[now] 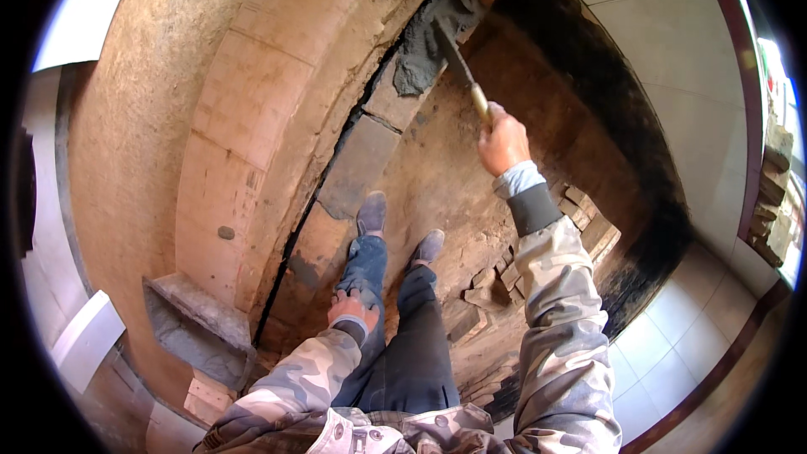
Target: The person is laying bricks to build a wall. They scoop mortar from a container, spread it on the wall, place bricks, and tap them into position with a trowel.
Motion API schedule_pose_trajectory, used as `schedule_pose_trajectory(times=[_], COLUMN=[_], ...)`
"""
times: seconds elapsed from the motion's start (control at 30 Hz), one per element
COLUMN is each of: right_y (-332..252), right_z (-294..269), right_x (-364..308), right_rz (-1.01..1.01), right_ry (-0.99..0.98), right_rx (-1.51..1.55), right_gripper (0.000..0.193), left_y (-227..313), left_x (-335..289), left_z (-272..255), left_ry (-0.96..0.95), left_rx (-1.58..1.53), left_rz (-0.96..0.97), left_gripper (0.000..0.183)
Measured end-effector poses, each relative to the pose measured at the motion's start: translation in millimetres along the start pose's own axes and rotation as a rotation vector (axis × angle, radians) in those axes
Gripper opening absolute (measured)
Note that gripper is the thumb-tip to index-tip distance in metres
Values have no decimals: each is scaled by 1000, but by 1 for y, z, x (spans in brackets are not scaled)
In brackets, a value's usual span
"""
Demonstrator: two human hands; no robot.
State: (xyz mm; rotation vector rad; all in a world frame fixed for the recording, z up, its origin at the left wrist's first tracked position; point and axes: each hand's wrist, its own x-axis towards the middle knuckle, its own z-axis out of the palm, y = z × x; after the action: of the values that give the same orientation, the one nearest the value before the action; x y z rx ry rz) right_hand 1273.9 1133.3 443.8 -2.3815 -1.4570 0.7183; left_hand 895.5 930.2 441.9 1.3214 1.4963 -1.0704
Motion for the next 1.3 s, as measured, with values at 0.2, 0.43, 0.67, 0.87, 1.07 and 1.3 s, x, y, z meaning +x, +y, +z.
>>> schedule_pose_trajectory(times=[0.2, 0.43, 0.67, 0.87, 1.07, 1.3], right_y=[-10, -23, -37, -32, -70, -78], right_z=[2, 0, 99, 120, 97, 92], right_x=[-34, -45, 6, 18, -27, -90], right_rz=[61, 261, 307, 292, 530, 673], right_ry=[-162, -171, 87, 167, -35, -132], right_rx=[110, 478, 714, 583, 1138, 1230], right_gripper=[34, 34, 26, 32, 21, 25], left_y=[-4, -3, -1, 3, -6, -3], left_x=[1, -3, 1, -1, 2, 7], left_z=[11, 5, 7, 0, 1, 1], left_ry=[85, 73, 82, 51, 84, 74], left_rx=[40, 41, 80, 76, 92, 122], left_rz=[27, 24, 20, 35, 33, 61], left_gripper=[68, 68, 66, 65, 64, 65])
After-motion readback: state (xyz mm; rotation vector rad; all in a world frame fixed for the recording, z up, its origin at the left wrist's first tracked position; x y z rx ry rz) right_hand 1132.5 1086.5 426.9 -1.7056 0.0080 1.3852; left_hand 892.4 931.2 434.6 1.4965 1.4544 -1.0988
